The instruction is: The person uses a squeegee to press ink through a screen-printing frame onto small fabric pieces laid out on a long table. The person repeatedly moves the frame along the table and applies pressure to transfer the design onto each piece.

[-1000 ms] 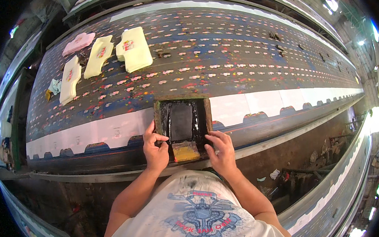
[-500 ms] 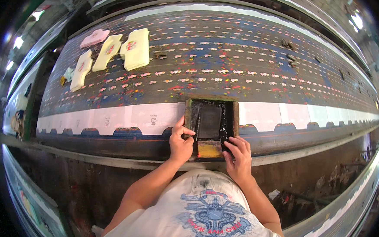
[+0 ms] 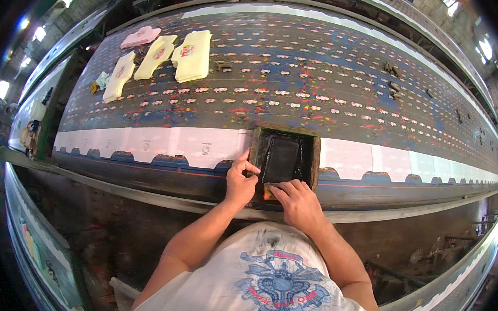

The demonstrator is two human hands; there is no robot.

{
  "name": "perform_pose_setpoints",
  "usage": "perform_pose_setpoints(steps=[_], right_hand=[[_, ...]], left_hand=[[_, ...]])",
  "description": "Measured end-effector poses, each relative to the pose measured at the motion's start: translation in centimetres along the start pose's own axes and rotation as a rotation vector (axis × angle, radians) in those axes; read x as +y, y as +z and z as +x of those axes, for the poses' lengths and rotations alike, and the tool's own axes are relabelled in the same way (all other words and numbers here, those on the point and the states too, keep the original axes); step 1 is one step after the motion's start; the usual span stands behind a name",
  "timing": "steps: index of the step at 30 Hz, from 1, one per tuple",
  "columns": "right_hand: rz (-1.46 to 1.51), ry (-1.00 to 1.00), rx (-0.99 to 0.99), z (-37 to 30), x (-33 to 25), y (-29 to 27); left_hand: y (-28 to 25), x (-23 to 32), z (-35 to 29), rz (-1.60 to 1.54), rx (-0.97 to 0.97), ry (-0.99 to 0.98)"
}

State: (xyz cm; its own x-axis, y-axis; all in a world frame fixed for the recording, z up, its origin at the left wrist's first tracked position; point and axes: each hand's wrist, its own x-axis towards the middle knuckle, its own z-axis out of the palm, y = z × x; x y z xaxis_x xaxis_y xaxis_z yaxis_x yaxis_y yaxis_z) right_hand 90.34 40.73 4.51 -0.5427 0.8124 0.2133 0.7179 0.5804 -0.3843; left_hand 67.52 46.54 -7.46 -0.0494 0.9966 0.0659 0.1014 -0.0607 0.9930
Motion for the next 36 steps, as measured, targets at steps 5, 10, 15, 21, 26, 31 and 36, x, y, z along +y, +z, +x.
perform_pose_setpoints(steps=[5, 10, 15, 21, 26, 31, 36], right_hand=[[0.060, 0.025, -0.176, 3.0, 3.0, -2.5], [0.001, 0.095, -0.092, 7.2, 6.9, -2.3], [-0.066, 0.180, 0.083, 10.5, 9.5, -0.3], [-0.078, 0.182, 0.095, 8.9, 7.9, 0.9], [-0.062, 0.169, 0.095, 5.2, 3.5, 1.5], [-0.051, 0.199, 0.030, 1.8, -1.4, 1.1], [0.019, 0.263, -0.096, 0.0, -3.0, 0.7]], left_hand=[[-0.1, 0.5, 0.0, 0.077, -0.035, 0.001], [-0.1, 0.6, 0.0, 0.128, -0.050, 0.012], [-0.1, 0.6, 0.0, 0.169, -0.050, 0.067], [0.0, 0.5, -0.1, 0.164, -0.044, 0.090], [0.0, 0.5, 0.0, 0.108, -0.047, 0.135], [-0.5, 1.0, -0.6, 0.145, -0.065, 0.115], [-0.6, 1.1, -0.7, 0.153, -0.071, 0.104]])
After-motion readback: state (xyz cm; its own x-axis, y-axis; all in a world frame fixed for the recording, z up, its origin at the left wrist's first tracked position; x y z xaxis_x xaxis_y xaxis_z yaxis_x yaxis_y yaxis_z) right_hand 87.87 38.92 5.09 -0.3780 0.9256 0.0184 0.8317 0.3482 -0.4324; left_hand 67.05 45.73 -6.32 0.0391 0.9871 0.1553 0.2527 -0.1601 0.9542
